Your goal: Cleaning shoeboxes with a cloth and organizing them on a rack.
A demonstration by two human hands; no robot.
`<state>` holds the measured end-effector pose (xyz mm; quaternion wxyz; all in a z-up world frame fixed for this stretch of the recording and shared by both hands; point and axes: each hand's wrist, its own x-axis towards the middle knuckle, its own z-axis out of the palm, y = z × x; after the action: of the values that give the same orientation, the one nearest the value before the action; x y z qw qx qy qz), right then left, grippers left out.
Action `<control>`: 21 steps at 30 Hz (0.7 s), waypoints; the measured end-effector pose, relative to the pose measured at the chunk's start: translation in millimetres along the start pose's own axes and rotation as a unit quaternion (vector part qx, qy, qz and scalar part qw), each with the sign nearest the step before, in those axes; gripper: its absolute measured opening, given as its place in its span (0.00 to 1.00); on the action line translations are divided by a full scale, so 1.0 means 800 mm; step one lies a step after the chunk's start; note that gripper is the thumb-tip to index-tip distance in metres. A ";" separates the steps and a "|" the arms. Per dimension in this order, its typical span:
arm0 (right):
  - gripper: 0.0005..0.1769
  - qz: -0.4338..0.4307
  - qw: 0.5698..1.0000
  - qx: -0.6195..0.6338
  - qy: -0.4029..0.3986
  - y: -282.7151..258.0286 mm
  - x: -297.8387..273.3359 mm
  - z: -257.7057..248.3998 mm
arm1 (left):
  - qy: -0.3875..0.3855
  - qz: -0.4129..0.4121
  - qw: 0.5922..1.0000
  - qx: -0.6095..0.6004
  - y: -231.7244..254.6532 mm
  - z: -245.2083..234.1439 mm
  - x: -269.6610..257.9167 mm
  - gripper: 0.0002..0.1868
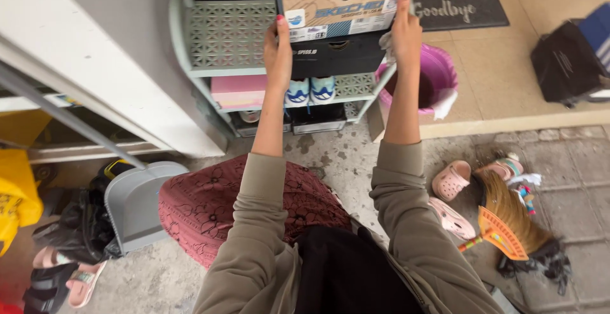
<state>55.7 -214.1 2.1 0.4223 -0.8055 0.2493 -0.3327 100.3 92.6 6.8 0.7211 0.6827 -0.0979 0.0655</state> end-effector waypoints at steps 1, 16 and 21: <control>0.57 0.002 1.000 -0.003 0.005 0.007 0.010 -0.012 | -0.006 0.000 1.000 -0.002 -0.002 0.016 0.001 0.45; 0.49 -0.008 1.000 0.021 0.004 0.015 -0.002 -0.072 | -0.002 0.043 0.999 0.033 -0.027 0.070 0.008 0.46; 0.45 -0.038 0.997 0.060 -0.016 -0.013 -0.019 -0.078 | -0.014 0.024 0.999 0.020 -0.014 0.068 0.001 0.46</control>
<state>0.5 -230.5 32.0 0.4611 -0.7925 0.1914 -0.3503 101.0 37.8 -1.5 0.7044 0.6949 -0.1234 0.0752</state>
